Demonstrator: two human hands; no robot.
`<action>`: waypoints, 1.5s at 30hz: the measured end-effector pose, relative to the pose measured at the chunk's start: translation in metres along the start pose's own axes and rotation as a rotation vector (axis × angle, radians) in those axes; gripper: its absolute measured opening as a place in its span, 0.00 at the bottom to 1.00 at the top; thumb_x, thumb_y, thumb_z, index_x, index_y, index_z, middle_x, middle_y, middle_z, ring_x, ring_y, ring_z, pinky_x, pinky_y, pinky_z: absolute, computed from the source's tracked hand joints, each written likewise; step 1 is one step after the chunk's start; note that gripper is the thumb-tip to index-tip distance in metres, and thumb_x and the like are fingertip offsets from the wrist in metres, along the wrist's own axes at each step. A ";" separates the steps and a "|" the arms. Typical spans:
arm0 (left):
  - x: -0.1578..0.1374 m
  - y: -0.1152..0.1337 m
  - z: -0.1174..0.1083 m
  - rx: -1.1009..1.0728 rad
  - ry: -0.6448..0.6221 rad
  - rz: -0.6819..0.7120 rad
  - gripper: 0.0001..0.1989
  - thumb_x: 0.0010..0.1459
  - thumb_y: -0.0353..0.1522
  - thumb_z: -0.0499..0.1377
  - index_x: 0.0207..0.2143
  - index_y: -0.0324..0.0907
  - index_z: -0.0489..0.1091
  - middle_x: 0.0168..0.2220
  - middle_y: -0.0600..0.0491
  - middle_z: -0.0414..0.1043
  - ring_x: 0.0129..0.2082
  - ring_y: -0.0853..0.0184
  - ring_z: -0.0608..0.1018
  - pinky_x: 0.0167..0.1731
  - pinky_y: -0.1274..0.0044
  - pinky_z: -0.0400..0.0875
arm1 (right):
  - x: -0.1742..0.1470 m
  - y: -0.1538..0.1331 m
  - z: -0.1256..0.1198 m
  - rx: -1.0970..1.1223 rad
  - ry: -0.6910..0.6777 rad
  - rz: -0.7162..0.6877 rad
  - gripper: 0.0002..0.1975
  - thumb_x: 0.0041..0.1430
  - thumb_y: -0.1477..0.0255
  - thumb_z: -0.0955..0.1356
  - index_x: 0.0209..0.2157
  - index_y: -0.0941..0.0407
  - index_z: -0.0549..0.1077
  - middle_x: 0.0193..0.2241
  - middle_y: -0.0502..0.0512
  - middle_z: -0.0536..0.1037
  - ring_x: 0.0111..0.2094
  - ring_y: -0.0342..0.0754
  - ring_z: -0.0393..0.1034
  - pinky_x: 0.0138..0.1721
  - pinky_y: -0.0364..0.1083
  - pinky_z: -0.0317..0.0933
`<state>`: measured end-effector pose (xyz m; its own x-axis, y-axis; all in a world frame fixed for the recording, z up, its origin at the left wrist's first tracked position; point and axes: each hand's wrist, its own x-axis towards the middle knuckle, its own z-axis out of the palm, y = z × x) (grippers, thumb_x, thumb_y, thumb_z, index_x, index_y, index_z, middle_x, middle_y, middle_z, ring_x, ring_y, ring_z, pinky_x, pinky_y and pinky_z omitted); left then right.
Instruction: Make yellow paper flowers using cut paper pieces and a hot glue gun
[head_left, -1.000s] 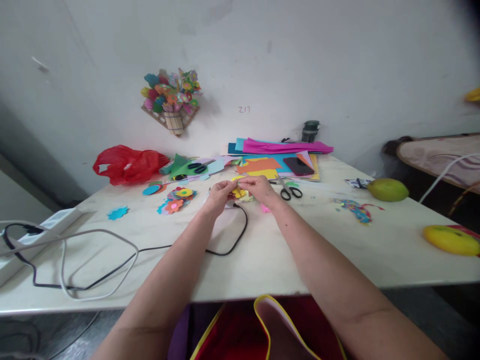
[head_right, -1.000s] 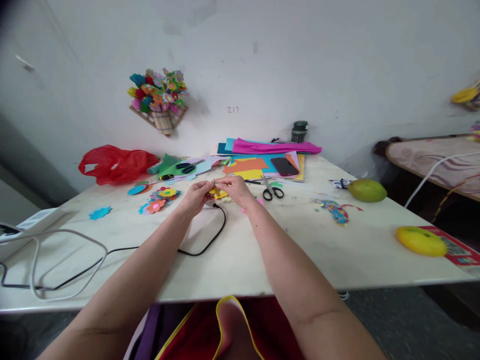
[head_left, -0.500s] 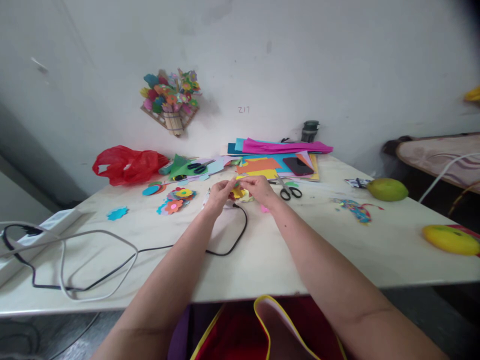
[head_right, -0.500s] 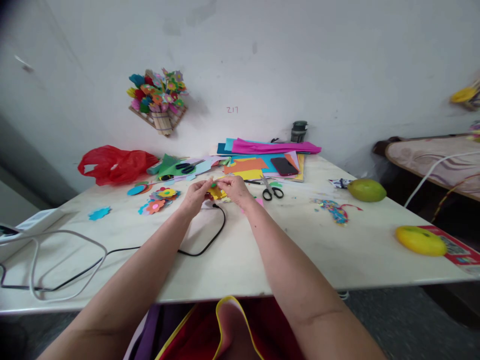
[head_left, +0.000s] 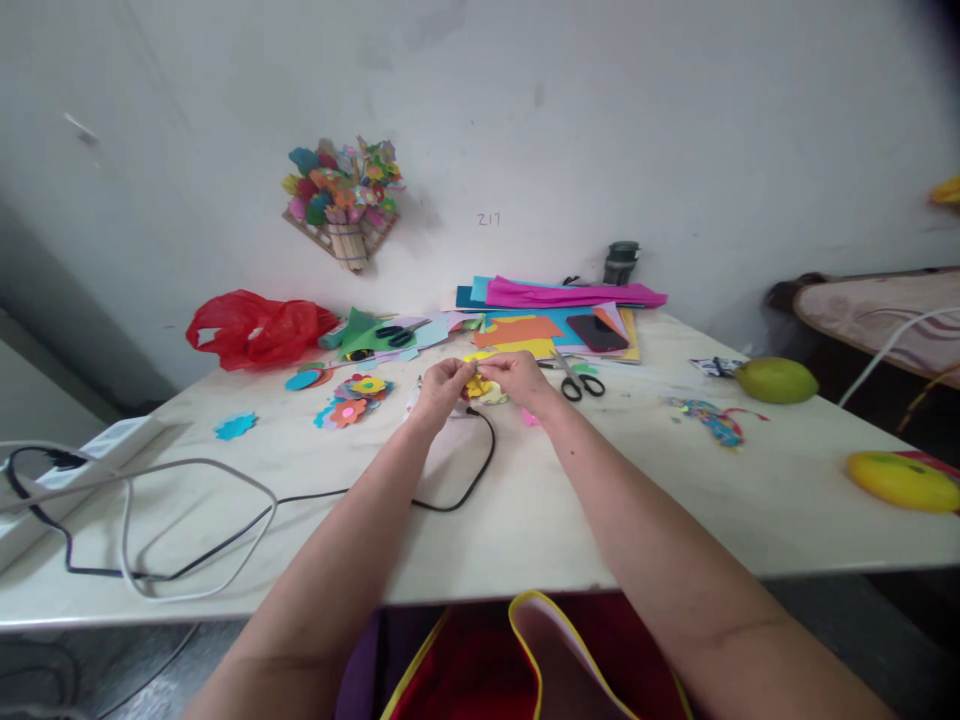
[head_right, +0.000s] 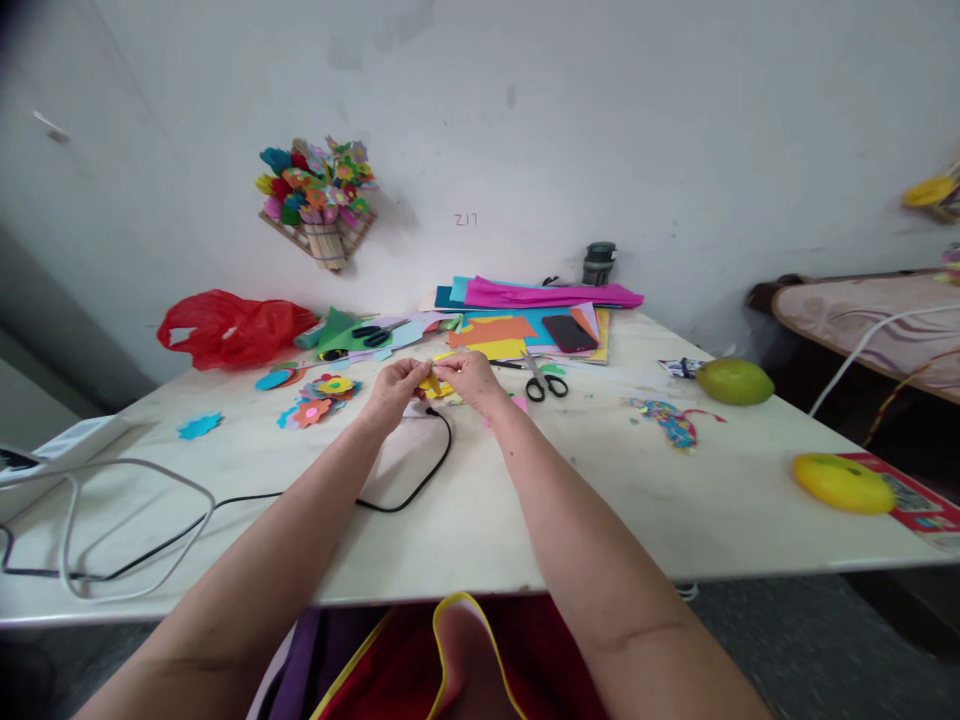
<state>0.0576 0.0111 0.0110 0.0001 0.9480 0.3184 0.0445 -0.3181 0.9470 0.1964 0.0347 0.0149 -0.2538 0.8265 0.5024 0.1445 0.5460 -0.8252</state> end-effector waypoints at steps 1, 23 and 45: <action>0.000 0.001 0.001 0.027 0.016 0.008 0.18 0.44 0.45 0.60 0.21 0.37 0.63 0.16 0.57 0.64 0.15 0.77 0.64 0.15 0.83 0.59 | 0.000 0.001 0.001 -0.005 0.021 0.005 0.07 0.45 0.71 0.67 0.25 0.58 0.77 0.26 0.52 0.76 0.31 0.46 0.69 0.34 0.44 0.62; 0.001 -0.004 0.000 0.257 -0.002 -0.023 0.21 0.45 0.47 0.58 0.27 0.37 0.71 0.16 0.56 0.65 0.14 0.75 0.64 0.16 0.82 0.59 | 0.016 0.007 -0.034 0.297 0.308 0.313 0.04 0.44 0.78 0.67 0.27 0.61 0.70 0.22 0.52 0.74 0.17 0.36 0.63 0.19 0.38 0.60; 0.001 -0.006 0.010 0.069 -0.100 -0.075 0.19 0.36 0.42 0.65 0.26 0.36 0.72 0.23 0.53 0.70 0.19 0.74 0.68 0.19 0.81 0.64 | -0.013 -0.006 -0.098 -0.187 -0.281 0.368 0.08 0.43 0.69 0.69 0.20 0.60 0.71 0.13 0.47 0.67 0.14 0.36 0.55 0.16 0.39 0.52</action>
<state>0.0671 0.0138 0.0050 0.0940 0.9667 0.2381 0.1166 -0.2482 0.9617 0.2921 0.0341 0.0391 -0.3976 0.9144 0.0763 0.4358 0.2613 -0.8613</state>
